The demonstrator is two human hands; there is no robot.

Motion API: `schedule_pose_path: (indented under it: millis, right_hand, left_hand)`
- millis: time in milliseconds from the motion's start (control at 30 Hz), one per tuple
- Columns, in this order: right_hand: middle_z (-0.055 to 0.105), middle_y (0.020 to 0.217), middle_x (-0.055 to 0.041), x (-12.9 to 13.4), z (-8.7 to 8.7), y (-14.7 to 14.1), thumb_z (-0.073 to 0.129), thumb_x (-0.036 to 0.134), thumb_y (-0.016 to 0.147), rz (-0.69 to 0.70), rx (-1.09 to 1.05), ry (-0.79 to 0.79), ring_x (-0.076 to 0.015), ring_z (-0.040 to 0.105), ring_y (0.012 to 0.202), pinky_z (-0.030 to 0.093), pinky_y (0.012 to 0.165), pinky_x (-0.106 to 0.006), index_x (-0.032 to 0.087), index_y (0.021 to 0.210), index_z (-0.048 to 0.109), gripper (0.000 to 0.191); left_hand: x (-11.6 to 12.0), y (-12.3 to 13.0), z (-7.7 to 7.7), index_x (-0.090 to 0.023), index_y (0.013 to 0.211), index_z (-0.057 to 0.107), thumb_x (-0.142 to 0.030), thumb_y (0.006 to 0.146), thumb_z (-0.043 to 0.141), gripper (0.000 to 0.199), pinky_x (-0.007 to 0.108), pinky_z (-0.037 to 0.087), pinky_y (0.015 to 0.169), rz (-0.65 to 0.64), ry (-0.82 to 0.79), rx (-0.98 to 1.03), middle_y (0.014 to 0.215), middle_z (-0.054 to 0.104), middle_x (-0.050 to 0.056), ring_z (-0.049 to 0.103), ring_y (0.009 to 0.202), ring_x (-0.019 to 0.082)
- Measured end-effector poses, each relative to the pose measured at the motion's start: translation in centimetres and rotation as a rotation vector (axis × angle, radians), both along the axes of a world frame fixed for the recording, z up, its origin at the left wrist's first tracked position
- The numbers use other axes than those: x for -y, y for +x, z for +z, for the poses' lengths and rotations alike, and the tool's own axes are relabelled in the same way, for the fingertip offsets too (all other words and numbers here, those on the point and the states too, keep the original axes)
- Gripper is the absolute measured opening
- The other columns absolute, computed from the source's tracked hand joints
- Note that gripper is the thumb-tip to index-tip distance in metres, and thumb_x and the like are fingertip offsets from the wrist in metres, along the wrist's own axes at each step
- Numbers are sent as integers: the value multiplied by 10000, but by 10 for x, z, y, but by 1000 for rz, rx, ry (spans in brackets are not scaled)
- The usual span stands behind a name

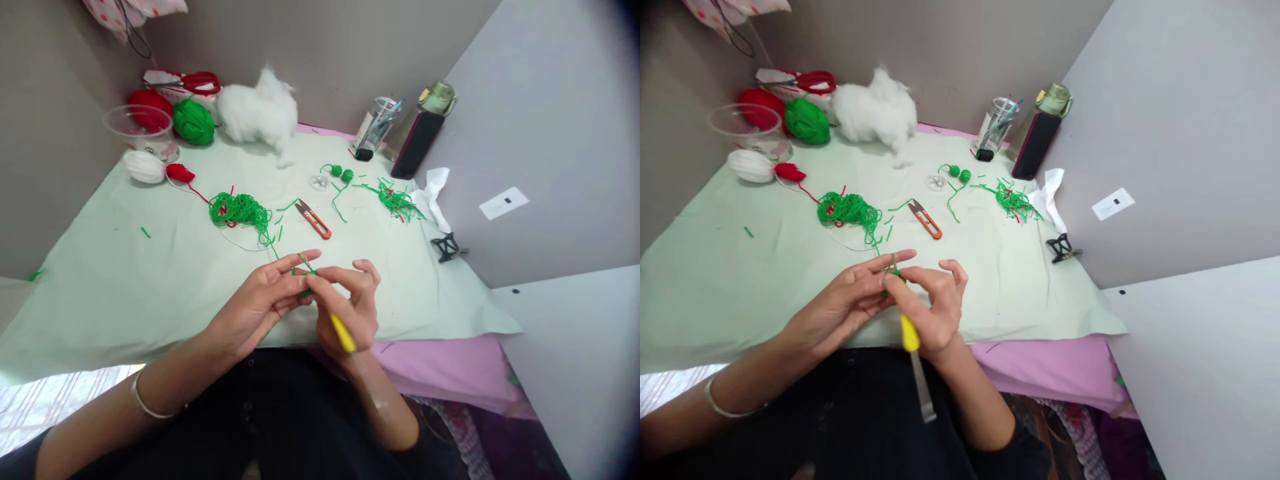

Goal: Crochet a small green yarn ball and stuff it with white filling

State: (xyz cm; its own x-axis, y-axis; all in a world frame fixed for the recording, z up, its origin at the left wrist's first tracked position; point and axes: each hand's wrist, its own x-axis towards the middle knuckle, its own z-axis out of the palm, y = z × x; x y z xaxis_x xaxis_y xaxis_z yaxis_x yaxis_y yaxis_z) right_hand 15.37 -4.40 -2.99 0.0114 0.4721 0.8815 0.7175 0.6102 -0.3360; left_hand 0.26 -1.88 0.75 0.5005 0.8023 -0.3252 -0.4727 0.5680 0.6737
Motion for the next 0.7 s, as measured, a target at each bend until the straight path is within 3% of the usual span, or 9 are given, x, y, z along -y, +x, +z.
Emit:
schedule_pose_path:
  millis: [133,200,267,333,433,567,633,700]
  right_hand:
    - [746,879,-3,2,16,2,525,219,1027,229,-513,-280,-159,657,724,534,948,-460,280,1050,730,214]
    - [738,862,-7,2,21,1,546,266,1024,300,-631,-343,-162,651,718,559,861,-422,269,1002,736,191]
    - [760,894,-12,2,22,-1,571,275,1015,305,-588,-367,-173,683,766,560,850,-409,270,1002,741,170]
    - [784,933,-5,3,19,-2,580,234,1010,242,-489,-355,-168,706,791,538,932,-427,279,1037,742,170]
    - [791,944,5,4,12,-3,603,139,983,153,-276,-254,-153,721,809,473,1031,-445,290,1110,731,235]
    - [797,1044,-16,3,5,0,655,92,935,42,14,-80,-162,741,861,436,1053,-470,318,1175,729,337]
    - [800,1022,-7,3,8,3,638,125,954,54,-59,-121,-169,744,847,453,1054,-489,325,1156,730,299]
    - [791,943,0,3,14,5,600,177,987,104,-288,-227,-167,719,776,495,1021,-490,303,1096,740,217]
  left_hand:
    - [-5,-6,2,-220,1190,795,-191,841,797,351,183,517,768,16,4,-11,832,630,-9,568,752,72]
    - [-5,-6,3,-235,1176,802,-196,822,812,356,195,510,763,14,69,-54,880,662,-1,571,773,84]
    - [-2,-4,2,-239,1161,808,-207,803,832,360,216,502,777,16,140,-107,921,694,12,585,817,107]
    - [0,-1,1,-239,1152,809,-216,791,847,364,232,493,803,56,205,-155,910,707,13,592,853,125]
    - [2,2,-3,-242,1178,794,-223,779,866,406,239,489,836,134,242,-170,876,700,-4,604,875,130]
    - [1,2,-5,-229,1212,776,-243,819,838,398,234,517,827,69,68,-43,827,679,-13,584,734,85]
    - [-1,0,-5,-206,1158,802,-233,831,820,328,226,537,797,6,-28,16,726,614,-39,446,560,35]
    - [-4,-2,-4,-187,1093,825,-213,824,816,270,218,549,783,3,-52,33,634,506,-74,301,484,17]
